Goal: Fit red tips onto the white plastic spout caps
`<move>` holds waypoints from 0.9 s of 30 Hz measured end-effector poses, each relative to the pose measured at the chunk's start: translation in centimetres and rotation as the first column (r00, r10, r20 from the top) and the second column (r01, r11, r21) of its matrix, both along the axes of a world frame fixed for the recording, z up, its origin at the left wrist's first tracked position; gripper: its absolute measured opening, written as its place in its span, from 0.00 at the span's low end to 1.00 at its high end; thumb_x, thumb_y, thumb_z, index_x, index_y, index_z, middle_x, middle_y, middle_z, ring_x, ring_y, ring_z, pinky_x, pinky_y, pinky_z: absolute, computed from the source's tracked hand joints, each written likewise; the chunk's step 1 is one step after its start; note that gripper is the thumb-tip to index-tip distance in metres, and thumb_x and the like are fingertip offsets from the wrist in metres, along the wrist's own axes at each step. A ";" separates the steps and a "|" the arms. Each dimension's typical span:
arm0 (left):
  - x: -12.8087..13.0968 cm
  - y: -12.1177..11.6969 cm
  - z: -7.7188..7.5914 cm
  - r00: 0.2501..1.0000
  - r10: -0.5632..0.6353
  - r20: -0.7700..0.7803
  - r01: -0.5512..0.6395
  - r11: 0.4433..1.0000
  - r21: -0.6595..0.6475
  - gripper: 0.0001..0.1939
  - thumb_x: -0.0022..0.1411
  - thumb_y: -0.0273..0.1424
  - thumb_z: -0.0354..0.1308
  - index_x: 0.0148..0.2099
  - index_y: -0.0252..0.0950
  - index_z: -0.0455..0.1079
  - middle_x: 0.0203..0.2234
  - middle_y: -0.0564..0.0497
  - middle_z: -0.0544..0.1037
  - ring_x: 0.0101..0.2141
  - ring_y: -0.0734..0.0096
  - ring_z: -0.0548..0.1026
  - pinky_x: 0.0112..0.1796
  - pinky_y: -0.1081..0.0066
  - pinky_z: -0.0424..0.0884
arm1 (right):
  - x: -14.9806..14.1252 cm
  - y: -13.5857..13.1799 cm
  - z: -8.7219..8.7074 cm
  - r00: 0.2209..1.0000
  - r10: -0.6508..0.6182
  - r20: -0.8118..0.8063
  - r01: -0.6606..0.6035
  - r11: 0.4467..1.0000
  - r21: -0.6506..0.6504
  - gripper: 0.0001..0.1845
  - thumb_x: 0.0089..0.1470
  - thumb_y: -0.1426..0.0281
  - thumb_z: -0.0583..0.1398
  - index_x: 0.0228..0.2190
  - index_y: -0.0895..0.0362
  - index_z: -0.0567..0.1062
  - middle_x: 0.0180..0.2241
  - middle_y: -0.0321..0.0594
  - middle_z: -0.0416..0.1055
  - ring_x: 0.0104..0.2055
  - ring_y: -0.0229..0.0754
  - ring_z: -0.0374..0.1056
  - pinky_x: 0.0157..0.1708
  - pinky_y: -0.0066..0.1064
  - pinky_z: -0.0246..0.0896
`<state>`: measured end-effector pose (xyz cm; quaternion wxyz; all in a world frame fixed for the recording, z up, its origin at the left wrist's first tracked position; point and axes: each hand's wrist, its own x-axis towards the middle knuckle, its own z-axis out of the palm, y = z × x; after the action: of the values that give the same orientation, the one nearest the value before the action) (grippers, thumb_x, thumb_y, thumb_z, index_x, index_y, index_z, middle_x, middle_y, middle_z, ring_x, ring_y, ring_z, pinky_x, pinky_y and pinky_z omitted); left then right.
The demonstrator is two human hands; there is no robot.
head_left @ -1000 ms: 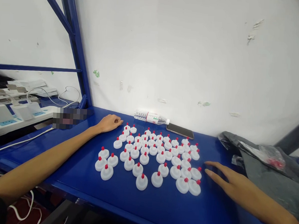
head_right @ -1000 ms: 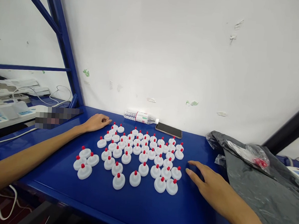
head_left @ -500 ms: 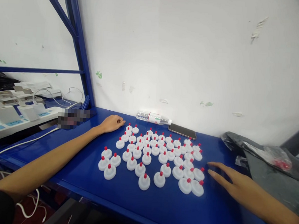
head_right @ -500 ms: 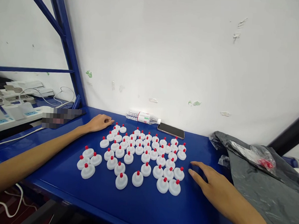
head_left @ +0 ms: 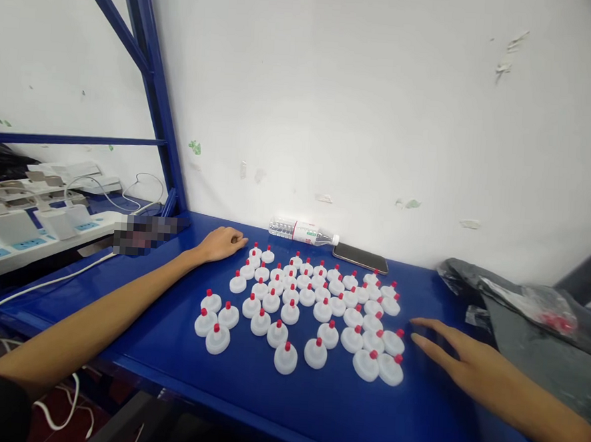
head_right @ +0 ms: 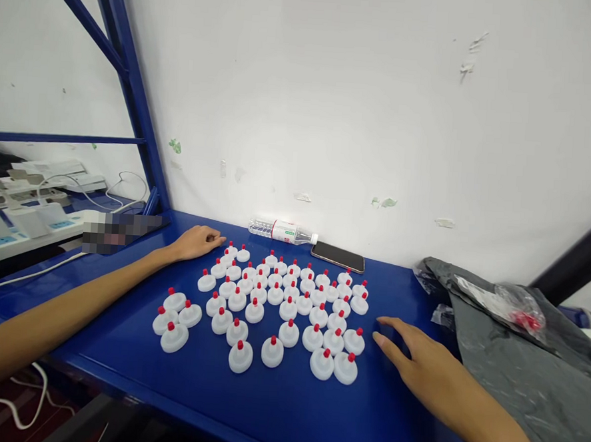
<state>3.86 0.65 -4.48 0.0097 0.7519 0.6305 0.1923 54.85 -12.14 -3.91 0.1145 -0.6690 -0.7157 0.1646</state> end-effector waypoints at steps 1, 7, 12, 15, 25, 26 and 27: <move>0.0 0.0 0.0 1.000 0.000 -0.002 0.000 1.000 0.000 0.23 0.66 0.45 0.49 0.22 0.39 0.58 0.17 0.54 0.67 0.21 0.70 0.64 0.26 0.68 0.53 | 0.0 0.0 0.0 1.000 -0.001 -0.002 0.001 1.000 -0.004 0.38 0.54 0.43 0.49 0.56 0.52 0.74 0.58 0.43 0.74 0.59 0.58 0.70 0.63 0.49 0.60; -0.1 0.0 0.0 1.000 -0.001 -0.005 0.001 1.000 0.003 0.23 0.66 0.45 0.49 0.22 0.39 0.57 0.17 0.54 0.67 0.21 0.71 0.64 0.26 0.68 0.53 | 0.0 0.0 0.1 1.000 -0.006 -0.003 0.006 1.000 -0.001 0.38 0.55 0.44 0.49 0.56 0.52 0.74 0.58 0.42 0.74 0.59 0.58 0.70 0.63 0.49 0.60; -0.1 0.1 -0.1 1.000 -0.002 -0.005 0.002 1.000 -0.001 0.23 0.66 0.45 0.49 0.22 0.39 0.57 0.17 0.55 0.67 0.21 0.71 0.64 0.26 0.68 0.53 | 0.0 0.1 0.0 1.000 0.001 0.002 -0.001 1.000 -0.004 0.39 0.54 0.44 0.49 0.57 0.52 0.74 0.58 0.43 0.74 0.59 0.57 0.70 0.63 0.48 0.60; -0.1 0.1 -0.1 1.000 -0.005 -0.005 0.005 1.000 -0.003 0.23 0.66 0.45 0.49 0.22 0.39 0.57 0.17 0.55 0.67 0.21 0.70 0.64 0.26 0.68 0.53 | 0.1 0.2 -0.2 1.000 -0.003 -0.004 0.003 1.000 0.009 0.38 0.55 0.43 0.49 0.56 0.52 0.74 0.58 0.42 0.74 0.59 0.57 0.70 0.63 0.48 0.60; -0.1 0.2 -0.1 1.000 -0.003 -0.009 0.003 1.000 -0.004 0.23 0.66 0.45 0.50 0.22 0.39 0.57 0.17 0.54 0.67 0.20 0.70 0.64 0.26 0.67 0.53 | 0.7 0.4 -0.8 1.000 0.015 -0.018 -0.015 0.999 0.047 0.35 0.57 0.43 0.51 0.55 0.50 0.75 0.56 0.41 0.75 0.58 0.58 0.71 0.62 0.51 0.62; -0.1 0.2 -0.1 1.000 -0.002 -0.010 0.002 1.000 -0.005 0.23 0.66 0.45 0.50 0.22 0.39 0.57 0.17 0.54 0.67 0.20 0.71 0.63 0.26 0.67 0.53 | 0.7 0.4 -0.7 1.000 0.016 -0.014 -0.015 0.999 0.049 0.35 0.56 0.43 0.51 0.54 0.50 0.76 0.56 0.42 0.76 0.57 0.58 0.72 0.61 0.50 0.62; -0.1 0.2 -0.1 1.000 -0.002 -0.011 0.002 1.000 -0.005 0.23 0.66 0.45 0.50 0.22 0.39 0.57 0.17 0.54 0.67 0.20 0.71 0.63 0.26 0.68 0.53 | 0.6 0.4 -0.7 1.000 0.014 -0.011 -0.014 0.999 0.052 0.35 0.56 0.44 0.51 0.54 0.50 0.76 0.56 0.42 0.76 0.57 0.58 0.72 0.61 0.50 0.63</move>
<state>3.73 0.84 -4.55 0.0081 0.7536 0.6302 0.1865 55.46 -11.77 -4.60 0.1346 -0.6599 -0.7237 0.1505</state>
